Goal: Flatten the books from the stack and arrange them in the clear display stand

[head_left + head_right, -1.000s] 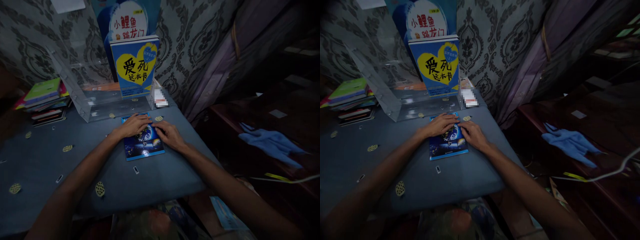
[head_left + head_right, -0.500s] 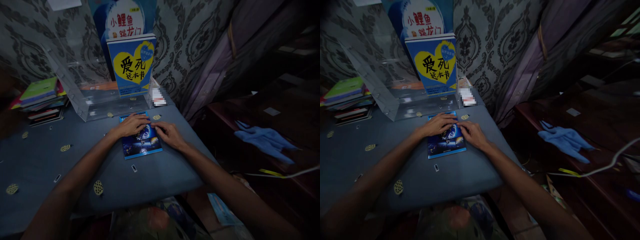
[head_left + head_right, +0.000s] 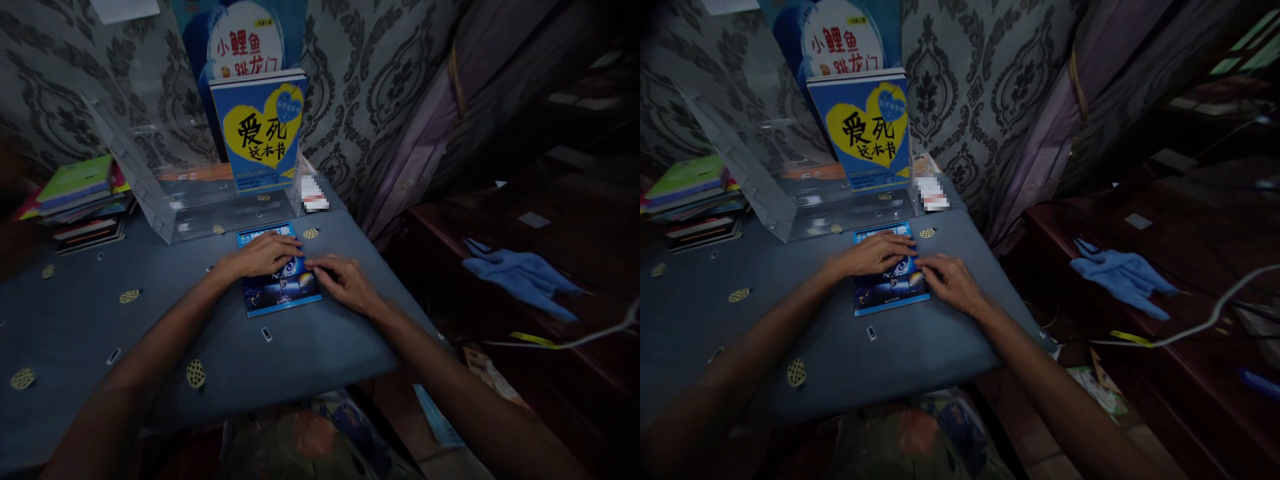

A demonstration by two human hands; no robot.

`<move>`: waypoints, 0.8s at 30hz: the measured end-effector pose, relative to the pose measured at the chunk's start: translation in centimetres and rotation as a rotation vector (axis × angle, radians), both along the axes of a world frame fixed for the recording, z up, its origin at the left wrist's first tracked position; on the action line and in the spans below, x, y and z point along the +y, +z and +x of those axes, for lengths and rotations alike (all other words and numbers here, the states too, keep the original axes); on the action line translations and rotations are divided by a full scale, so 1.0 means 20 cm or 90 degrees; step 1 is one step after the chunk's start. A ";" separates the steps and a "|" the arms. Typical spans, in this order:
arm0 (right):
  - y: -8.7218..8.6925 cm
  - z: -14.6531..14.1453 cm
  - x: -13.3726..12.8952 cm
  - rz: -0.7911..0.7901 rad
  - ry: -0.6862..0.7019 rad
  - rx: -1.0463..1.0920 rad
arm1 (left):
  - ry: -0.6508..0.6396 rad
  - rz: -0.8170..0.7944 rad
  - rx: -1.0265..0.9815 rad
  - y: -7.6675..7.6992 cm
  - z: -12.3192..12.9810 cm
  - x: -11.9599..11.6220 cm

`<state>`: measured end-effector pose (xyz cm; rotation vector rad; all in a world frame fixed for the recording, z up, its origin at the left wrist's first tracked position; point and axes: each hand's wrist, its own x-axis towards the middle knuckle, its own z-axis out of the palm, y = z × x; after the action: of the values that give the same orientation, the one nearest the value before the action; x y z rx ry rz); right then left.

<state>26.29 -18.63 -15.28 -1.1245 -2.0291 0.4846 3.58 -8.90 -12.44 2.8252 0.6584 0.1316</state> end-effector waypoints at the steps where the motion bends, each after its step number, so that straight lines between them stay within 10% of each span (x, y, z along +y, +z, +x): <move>1: 0.00 0.00 0.00 0.000 0.003 0.004 | -0.010 0.001 -0.001 0.01 0.00 -0.01; 24: 0.01 0.01 -0.13 -0.045 0.014 0.063 | -0.054 0.008 0.052 0.11 0.03 -0.20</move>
<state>26.56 -21.22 -15.11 -1.0996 -1.9538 0.6154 4.11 -12.95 -10.17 2.8775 0.5539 0.0061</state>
